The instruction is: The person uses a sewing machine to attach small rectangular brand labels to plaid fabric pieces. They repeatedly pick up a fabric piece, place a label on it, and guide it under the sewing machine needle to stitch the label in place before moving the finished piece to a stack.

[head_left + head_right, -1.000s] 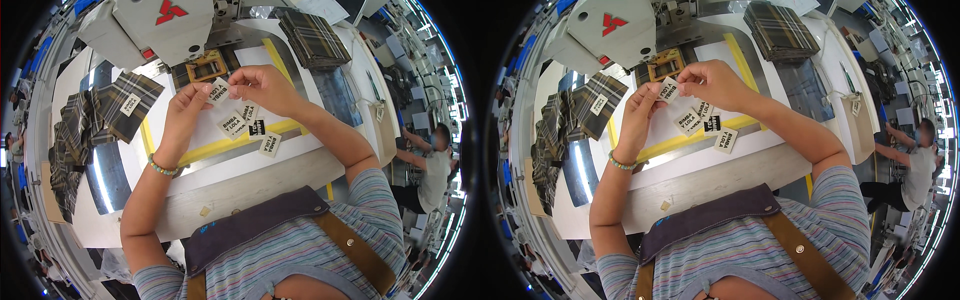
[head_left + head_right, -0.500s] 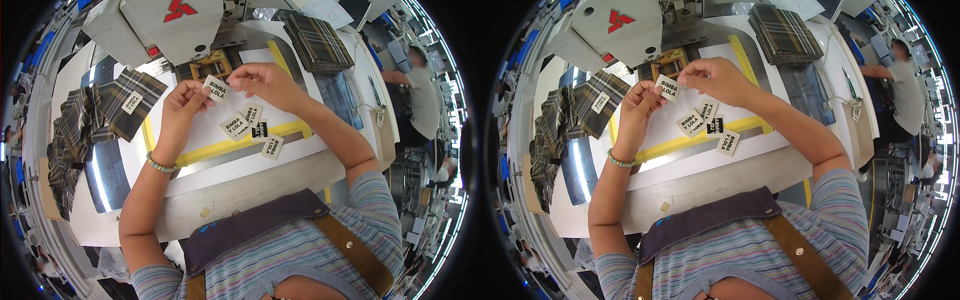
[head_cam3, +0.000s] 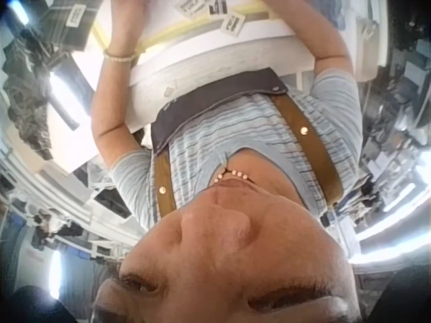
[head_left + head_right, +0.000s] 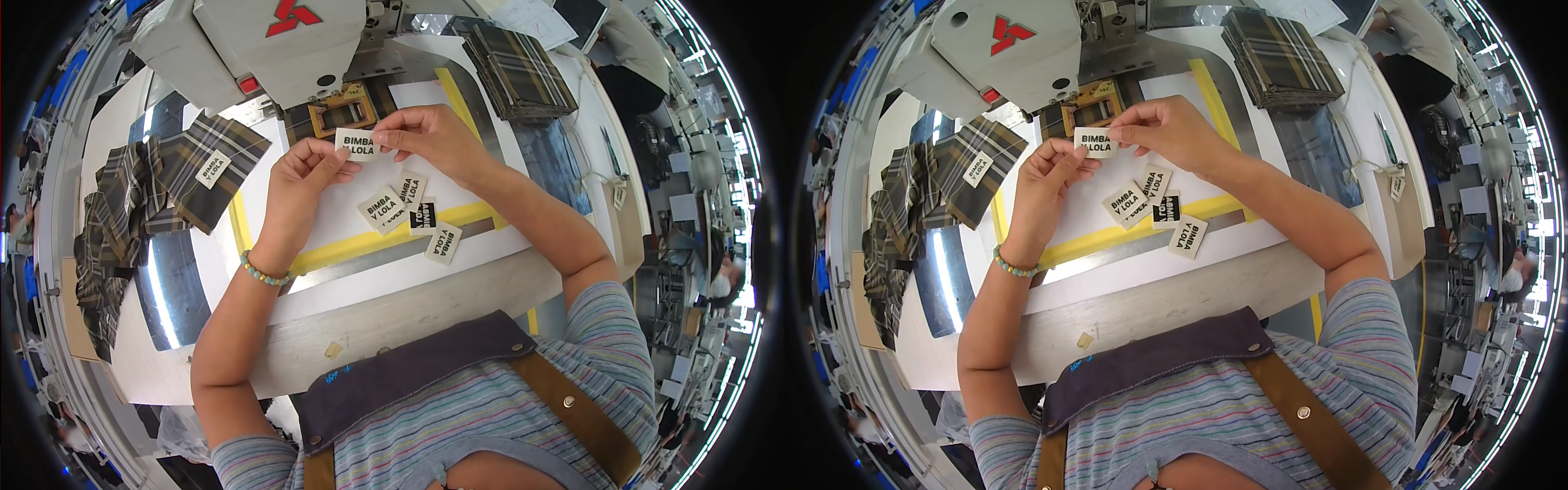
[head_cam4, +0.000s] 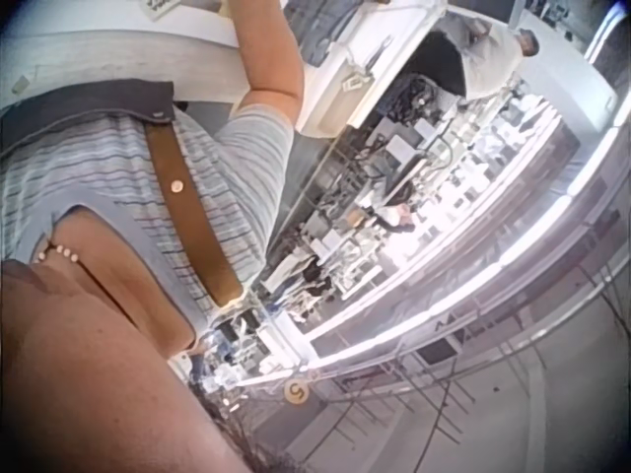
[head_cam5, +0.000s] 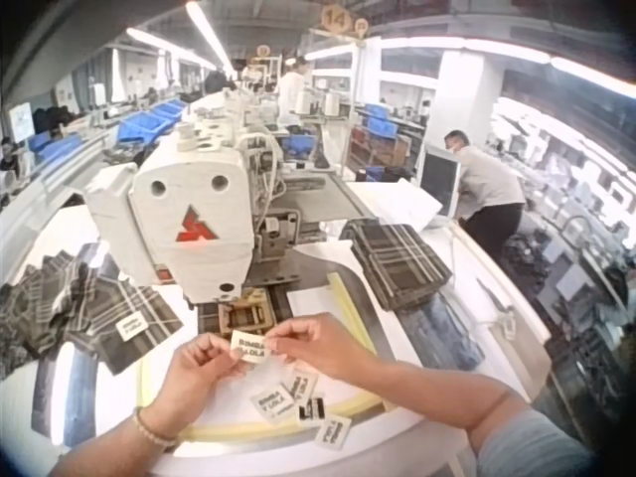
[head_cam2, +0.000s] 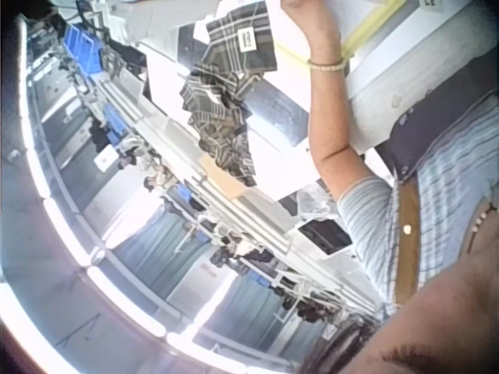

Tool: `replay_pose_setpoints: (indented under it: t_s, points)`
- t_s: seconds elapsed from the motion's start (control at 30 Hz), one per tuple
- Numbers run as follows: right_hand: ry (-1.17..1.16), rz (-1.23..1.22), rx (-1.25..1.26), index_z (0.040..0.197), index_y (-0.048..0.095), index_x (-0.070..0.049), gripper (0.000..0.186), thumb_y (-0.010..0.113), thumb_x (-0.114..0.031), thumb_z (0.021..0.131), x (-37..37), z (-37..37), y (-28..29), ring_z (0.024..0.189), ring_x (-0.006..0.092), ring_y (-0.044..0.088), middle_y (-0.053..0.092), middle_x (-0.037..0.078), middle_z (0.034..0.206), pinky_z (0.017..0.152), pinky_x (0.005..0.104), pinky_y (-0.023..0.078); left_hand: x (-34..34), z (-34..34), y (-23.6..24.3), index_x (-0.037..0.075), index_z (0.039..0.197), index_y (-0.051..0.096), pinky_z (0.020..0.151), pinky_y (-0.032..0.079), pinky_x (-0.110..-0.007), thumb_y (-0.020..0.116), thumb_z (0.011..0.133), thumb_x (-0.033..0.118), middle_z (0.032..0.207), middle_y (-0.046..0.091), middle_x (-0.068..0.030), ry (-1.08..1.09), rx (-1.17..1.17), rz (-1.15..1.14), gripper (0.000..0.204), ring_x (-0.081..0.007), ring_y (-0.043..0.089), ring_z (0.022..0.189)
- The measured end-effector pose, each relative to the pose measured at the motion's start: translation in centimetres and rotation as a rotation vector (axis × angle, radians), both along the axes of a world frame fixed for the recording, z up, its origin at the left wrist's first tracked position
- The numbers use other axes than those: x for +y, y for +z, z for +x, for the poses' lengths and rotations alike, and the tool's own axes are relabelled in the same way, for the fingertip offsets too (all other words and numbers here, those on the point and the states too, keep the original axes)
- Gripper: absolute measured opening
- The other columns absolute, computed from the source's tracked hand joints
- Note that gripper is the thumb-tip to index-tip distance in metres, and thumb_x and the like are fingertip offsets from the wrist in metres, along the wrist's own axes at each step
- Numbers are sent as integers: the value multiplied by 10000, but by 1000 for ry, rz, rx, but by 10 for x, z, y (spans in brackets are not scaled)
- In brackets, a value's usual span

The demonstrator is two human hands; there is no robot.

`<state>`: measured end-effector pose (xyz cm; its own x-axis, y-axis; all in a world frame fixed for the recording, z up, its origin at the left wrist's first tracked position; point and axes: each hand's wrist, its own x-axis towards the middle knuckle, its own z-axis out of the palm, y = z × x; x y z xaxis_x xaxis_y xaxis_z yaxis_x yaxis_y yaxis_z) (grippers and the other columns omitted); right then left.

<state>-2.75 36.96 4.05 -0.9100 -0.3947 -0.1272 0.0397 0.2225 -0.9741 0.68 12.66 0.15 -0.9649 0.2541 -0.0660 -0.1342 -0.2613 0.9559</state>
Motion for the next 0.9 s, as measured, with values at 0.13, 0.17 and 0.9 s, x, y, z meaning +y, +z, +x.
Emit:
replay_pose_setpoints:
  t_s: [0.13, 0.17, 0.9]
  points:
    - [11, 132, 12, 1158, 819, -5, 269, 786, -217, 995, 6, -25, -10, 873, 110, 727, 809, 68, 1001, 781, 275, 586, -3, -4, 2, 18, 1162, 709, 772, 561, -248, 703, 1072, 127, 1042, 772, -52, 15, 32, -288, 142, -127, 730, 898]
    - [16, 159, 28, 1157, 822, -3, 274, 788, -213, 985, 7, -34, -13, 879, 119, 742, 815, 81, 1008, 788, 279, 595, -2, -3, 4, 15, 1166, 715, 754, 557, -253, 715, 1060, 119, 1047, 769, -53, 57, 72, -363, 148, -121, 722, 889]
    - [-40, 359, 489, 1049, 832, -37, 174, 829, -157, 924, -27, -87, -26, 804, 138, 758, 824, 77, 914, 766, 302, 598, -5, -8, 4, 14, 1462, 640, 1215, 430, -491, 747, 992, 184, 1550, 631, -123, 63, 949, -1259, 511, -401, 504, 1478]
